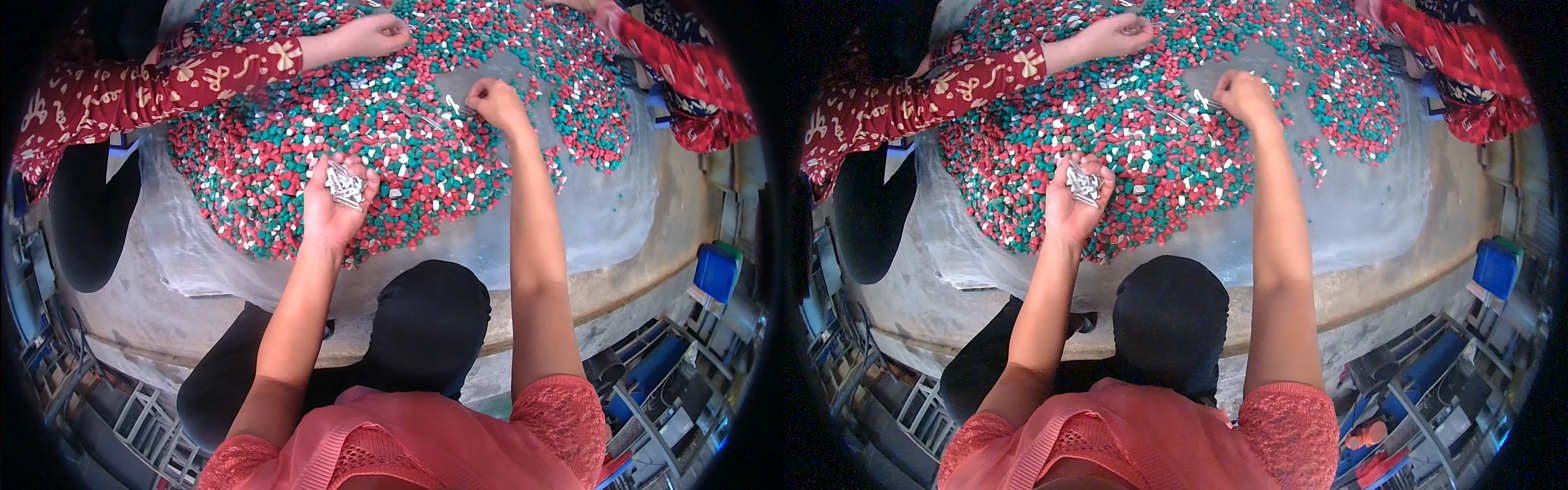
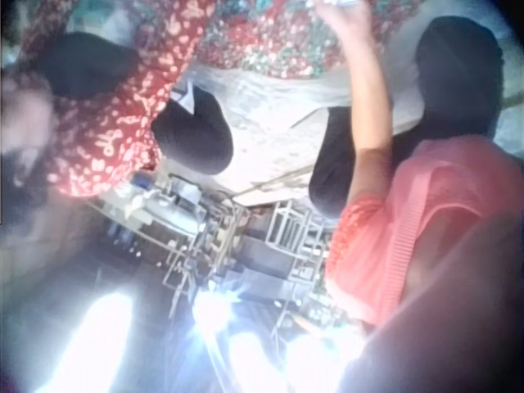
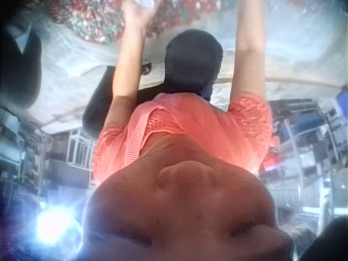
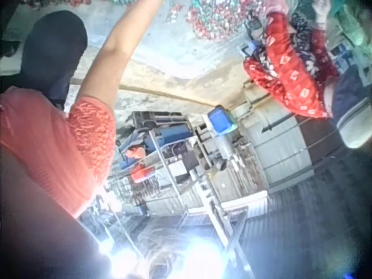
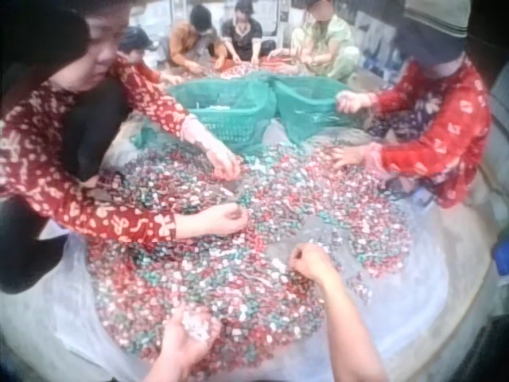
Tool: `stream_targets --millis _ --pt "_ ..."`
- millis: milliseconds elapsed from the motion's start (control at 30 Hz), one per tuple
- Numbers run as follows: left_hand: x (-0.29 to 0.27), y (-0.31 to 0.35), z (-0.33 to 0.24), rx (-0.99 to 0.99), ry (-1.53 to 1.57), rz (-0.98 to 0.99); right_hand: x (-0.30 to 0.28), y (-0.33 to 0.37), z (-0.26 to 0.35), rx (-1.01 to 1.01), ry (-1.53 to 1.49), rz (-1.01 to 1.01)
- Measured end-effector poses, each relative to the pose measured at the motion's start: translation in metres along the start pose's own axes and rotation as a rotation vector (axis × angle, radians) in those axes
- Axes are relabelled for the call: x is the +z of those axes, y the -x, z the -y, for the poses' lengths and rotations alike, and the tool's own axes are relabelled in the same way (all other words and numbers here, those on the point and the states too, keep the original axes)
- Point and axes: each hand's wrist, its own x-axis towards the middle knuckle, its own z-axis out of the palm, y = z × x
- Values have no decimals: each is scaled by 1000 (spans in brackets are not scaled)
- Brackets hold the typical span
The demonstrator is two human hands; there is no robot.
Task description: The person sits on the floor and sorts small white plastic caps from a large pile of mixed red, green, and white caps spread on a sheet. They repeatedly pick white caps from the pile and transfer them into their left hand, accumulating a small stack of white caps.
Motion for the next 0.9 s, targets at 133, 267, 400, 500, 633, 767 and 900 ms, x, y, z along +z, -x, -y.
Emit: stream_targets --millis 133,267,400,500,633,767,900 --pt "-1 1 -4 23 3 -17 0 -1 -6 -21 -353 -13" --pt "-7 0 -6 35 7 -29 7 3 2 -178 1 53" --pt "-7 -2 -1 8 17 -23 4 9 2 -159 5 82" --pt "-2 0 0 25 4 -32 -1 10 -12 -32 -650 86" --pt "-6 -3 -4 44 -11 -6 -2 6 -9 66 -955 148" --pt "-3 -1 -1 49 -12 -65 14 -8 17 81 -5 84" --pt "0 -1 2 15 1 -23 22 -17 32 119 136 82"
